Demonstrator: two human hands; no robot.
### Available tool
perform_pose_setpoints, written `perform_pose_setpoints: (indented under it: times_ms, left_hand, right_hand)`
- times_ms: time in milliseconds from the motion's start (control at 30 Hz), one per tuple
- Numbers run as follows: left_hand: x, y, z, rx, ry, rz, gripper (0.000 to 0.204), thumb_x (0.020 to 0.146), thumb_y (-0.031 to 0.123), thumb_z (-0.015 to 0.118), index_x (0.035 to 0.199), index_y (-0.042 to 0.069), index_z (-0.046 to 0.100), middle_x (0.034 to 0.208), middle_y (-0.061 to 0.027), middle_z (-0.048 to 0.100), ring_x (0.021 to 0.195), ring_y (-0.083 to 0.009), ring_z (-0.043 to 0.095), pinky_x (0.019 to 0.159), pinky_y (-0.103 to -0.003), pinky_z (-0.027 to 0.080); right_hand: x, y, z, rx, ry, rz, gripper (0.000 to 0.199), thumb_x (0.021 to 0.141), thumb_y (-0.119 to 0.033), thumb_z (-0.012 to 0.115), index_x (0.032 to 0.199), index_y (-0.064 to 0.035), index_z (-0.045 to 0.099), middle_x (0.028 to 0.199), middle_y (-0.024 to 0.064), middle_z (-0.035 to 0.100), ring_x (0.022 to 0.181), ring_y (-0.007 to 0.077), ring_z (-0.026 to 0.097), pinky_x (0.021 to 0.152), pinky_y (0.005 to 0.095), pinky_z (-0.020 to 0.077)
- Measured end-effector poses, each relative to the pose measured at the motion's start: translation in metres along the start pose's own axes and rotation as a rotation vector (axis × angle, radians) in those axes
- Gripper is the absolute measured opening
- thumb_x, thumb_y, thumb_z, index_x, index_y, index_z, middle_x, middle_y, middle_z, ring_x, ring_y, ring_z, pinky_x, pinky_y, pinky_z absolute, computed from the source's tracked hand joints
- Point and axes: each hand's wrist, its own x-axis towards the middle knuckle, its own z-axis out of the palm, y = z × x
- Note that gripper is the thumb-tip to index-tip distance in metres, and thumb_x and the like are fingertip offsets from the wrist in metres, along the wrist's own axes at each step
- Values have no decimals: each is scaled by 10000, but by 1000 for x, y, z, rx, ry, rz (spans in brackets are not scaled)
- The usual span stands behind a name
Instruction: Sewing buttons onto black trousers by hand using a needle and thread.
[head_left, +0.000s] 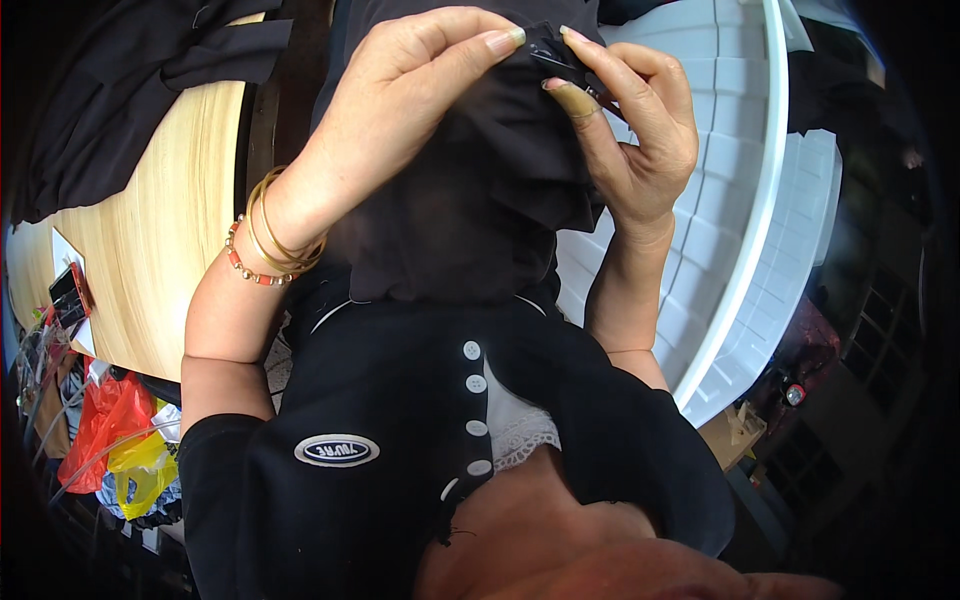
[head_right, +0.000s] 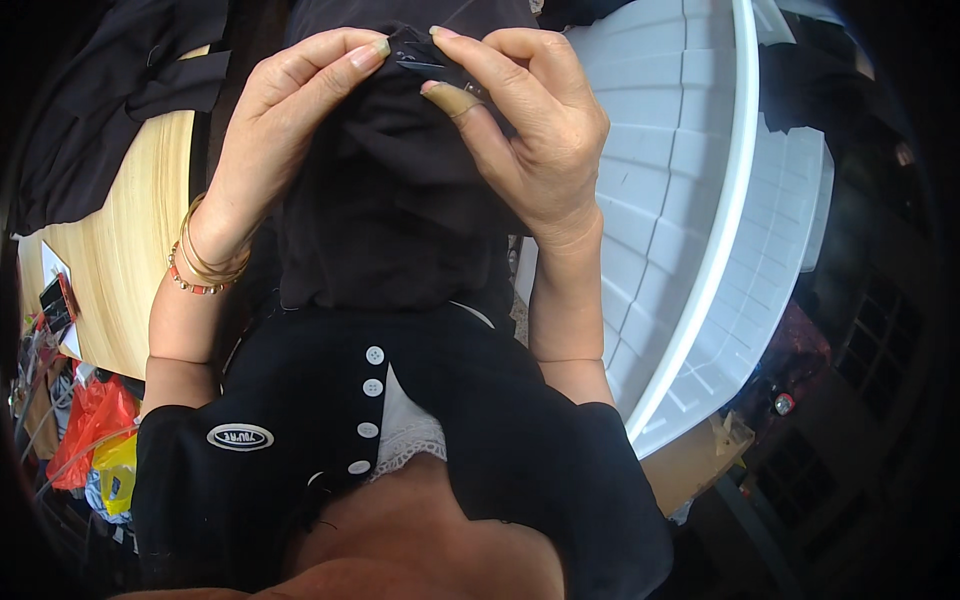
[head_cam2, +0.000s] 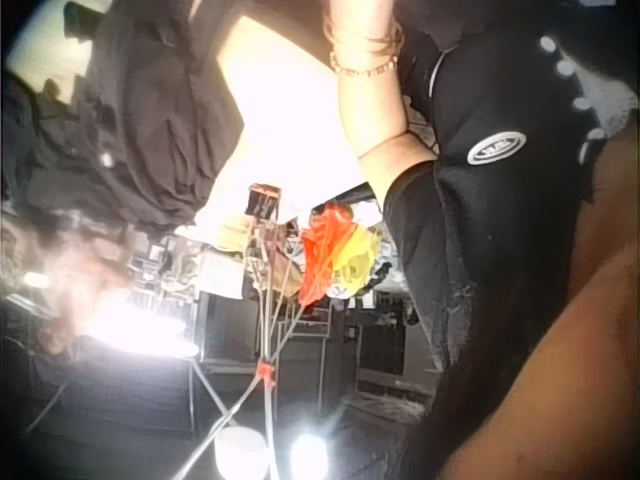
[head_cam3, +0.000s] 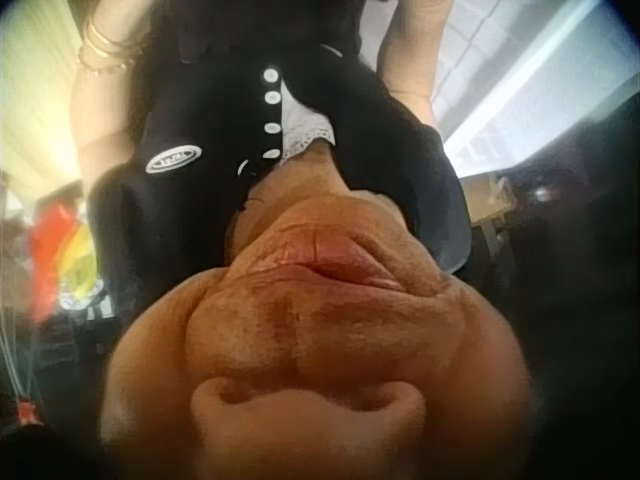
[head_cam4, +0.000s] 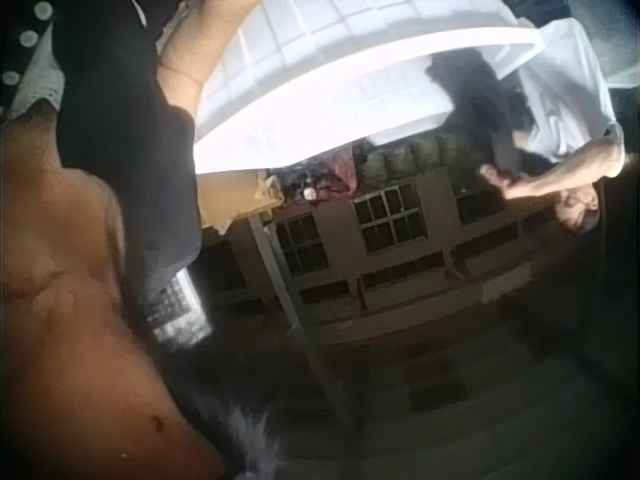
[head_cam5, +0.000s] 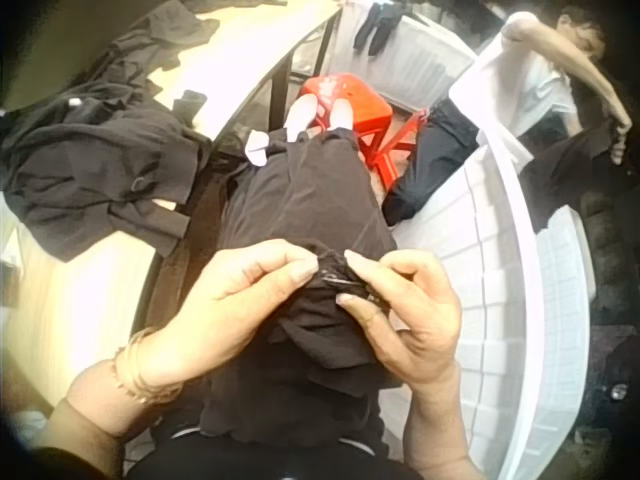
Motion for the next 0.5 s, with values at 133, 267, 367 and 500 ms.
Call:
perform_pose_setpoints:
  times_ms: [133,267,367,500]
  left_hand:
    - [-1,-1,1,-17,1,14,275,1016,162,591,1183,-39,677,1090,-57,704,1045,-105,632,968,-229,456]
    - [-1,0,1,-8,-17,14,276,1018,159,589,1179,-49,672,1084,-47,701,1044,-96,625,965,-222,453]
    - [-1,-1,3,96,-10,83,221,1009,131,594,1131,-29,685,1051,-47,694,1005,-118,633,920,-231,467]
    - [-1,14,17,664,139,557,132,899,32,678,1025,55,711,958,-86,625,862,-215,623,773,-287,486]
  right_hand:
    - [-2,2,2,4,18,-38,378,691,-43,857,1058,-77,773,858,38,619,635,112,538,526,251,422]
    - [-1,-1,1,35,40,-36,343,716,-22,844,1047,-75,776,844,40,621,655,112,550,540,242,423]
    - [2,-7,-2,170,10,145,305,752,-55,839,1048,-52,766,855,33,624,727,110,568,600,233,436]
    - [6,-14,-2,321,-91,448,353,781,-127,841,1097,-23,722,874,28,617,776,102,563,650,219,441]
